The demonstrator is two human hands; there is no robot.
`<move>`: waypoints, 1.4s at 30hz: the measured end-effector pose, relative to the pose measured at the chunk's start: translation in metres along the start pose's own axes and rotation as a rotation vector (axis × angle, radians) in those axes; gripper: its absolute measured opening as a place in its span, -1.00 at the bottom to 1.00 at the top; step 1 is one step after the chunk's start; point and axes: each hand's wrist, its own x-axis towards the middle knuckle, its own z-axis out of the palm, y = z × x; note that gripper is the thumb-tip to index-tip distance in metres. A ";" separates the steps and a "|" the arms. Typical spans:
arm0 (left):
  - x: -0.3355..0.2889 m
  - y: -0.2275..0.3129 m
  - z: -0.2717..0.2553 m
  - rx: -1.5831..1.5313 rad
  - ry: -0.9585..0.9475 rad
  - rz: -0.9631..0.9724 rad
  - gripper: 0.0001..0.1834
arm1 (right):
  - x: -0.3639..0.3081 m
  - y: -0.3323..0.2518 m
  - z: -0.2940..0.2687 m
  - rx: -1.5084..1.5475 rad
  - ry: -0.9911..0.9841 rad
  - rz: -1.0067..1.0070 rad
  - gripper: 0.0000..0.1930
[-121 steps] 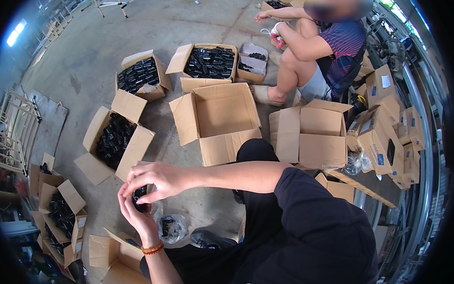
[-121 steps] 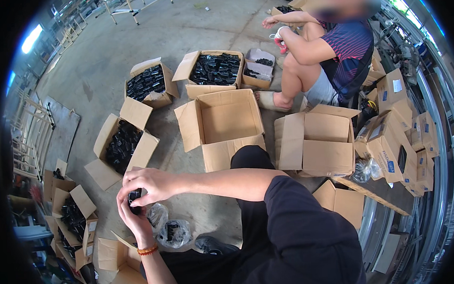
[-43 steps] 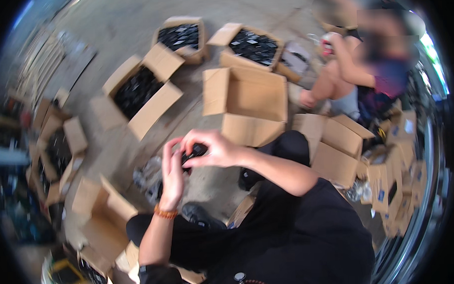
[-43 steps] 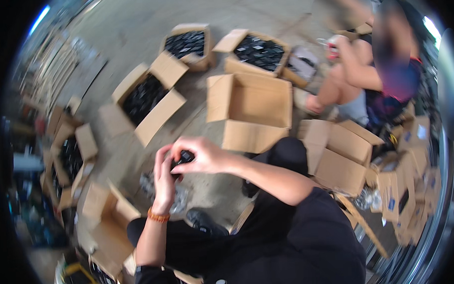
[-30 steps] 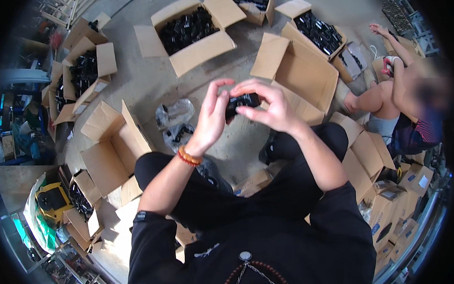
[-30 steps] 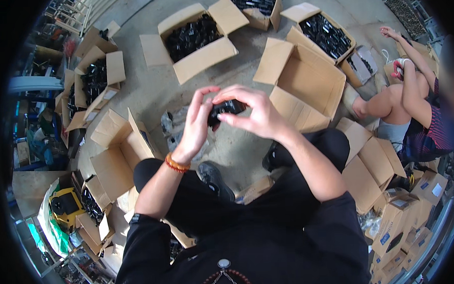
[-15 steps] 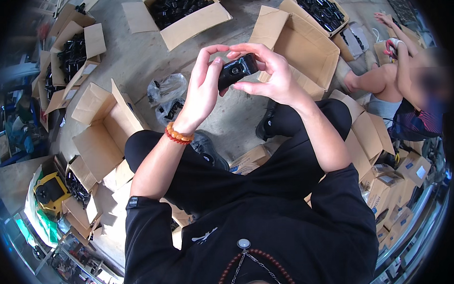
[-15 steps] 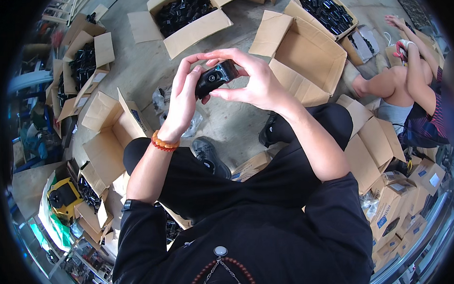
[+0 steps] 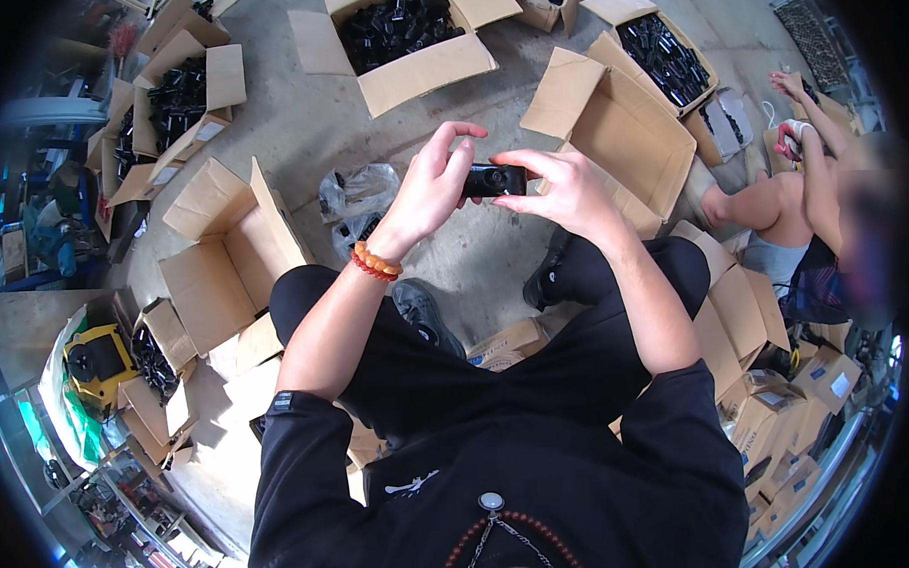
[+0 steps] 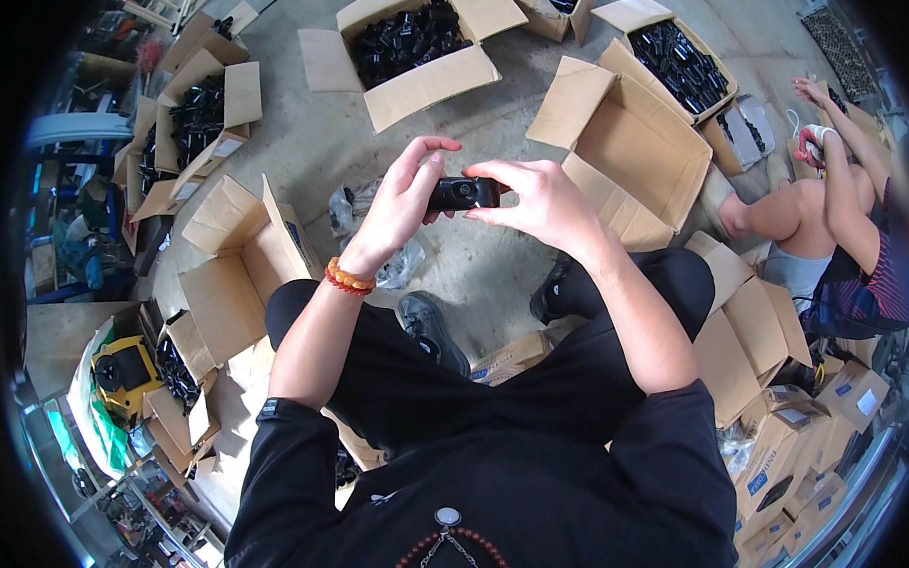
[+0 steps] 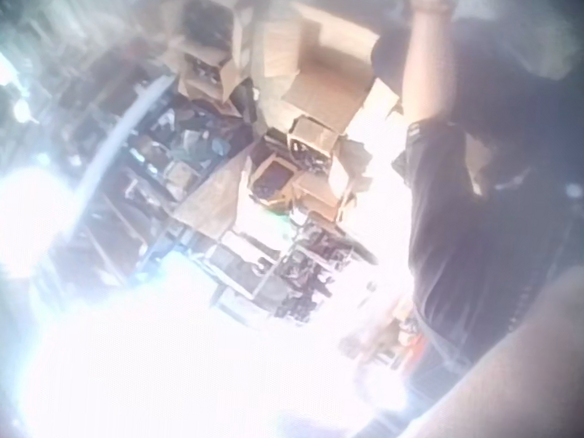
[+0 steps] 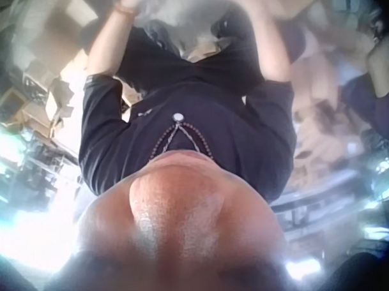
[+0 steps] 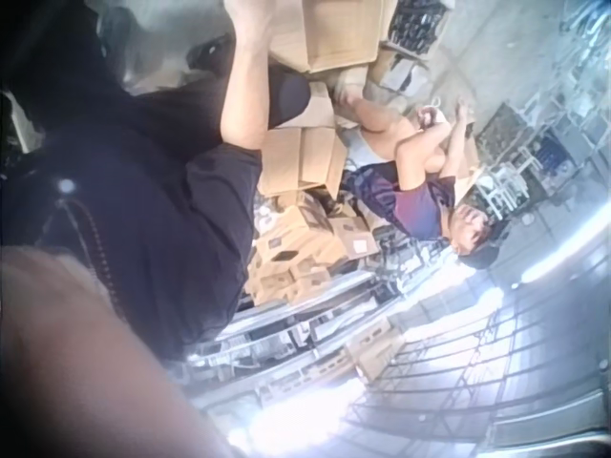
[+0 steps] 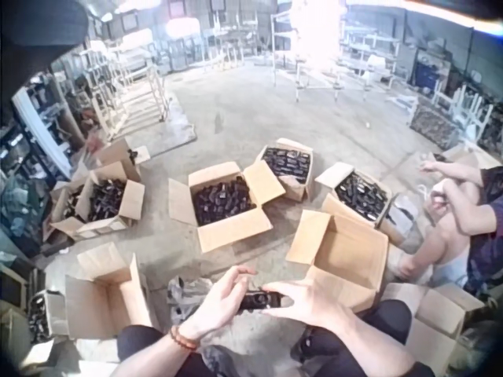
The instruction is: The person assembles small black plastic components by hand while seated among several boxes of parts.
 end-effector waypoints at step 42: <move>-0.076 0.017 -0.152 0.560 0.153 -0.057 -0.57 | 0.157 0.154 0.087 0.730 0.071 0.846 -0.05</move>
